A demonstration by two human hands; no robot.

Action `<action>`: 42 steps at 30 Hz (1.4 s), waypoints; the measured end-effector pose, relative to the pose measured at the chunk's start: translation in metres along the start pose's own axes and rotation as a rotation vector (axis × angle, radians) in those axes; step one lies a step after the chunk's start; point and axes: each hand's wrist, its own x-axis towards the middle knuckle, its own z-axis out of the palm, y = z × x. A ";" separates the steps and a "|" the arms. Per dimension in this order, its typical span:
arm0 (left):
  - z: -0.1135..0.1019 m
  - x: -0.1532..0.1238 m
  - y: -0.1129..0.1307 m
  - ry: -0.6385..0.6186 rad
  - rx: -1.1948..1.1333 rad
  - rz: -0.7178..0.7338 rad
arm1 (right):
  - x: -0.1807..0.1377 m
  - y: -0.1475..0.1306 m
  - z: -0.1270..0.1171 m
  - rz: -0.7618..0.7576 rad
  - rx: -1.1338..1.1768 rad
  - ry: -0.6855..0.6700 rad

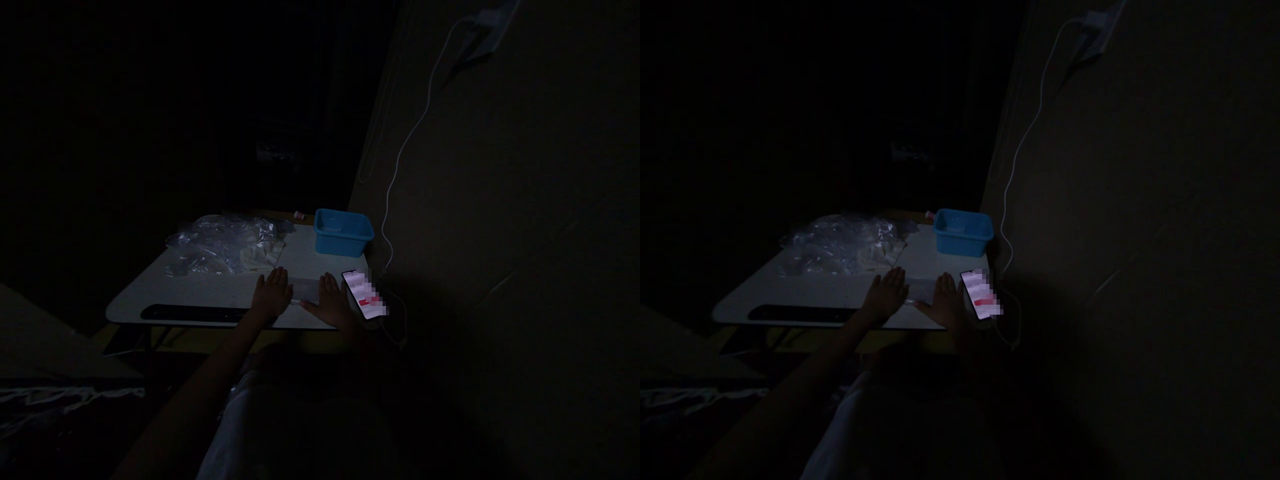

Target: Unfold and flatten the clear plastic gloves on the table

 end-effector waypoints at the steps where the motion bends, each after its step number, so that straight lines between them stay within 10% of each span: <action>1: 0.000 0.000 0.000 0.000 0.001 0.002 | 0.000 0.000 0.000 0.001 0.001 -0.003; 42: -0.001 -0.005 -0.002 0.084 -0.053 -0.050 | 0.001 0.003 0.005 0.053 0.018 -0.002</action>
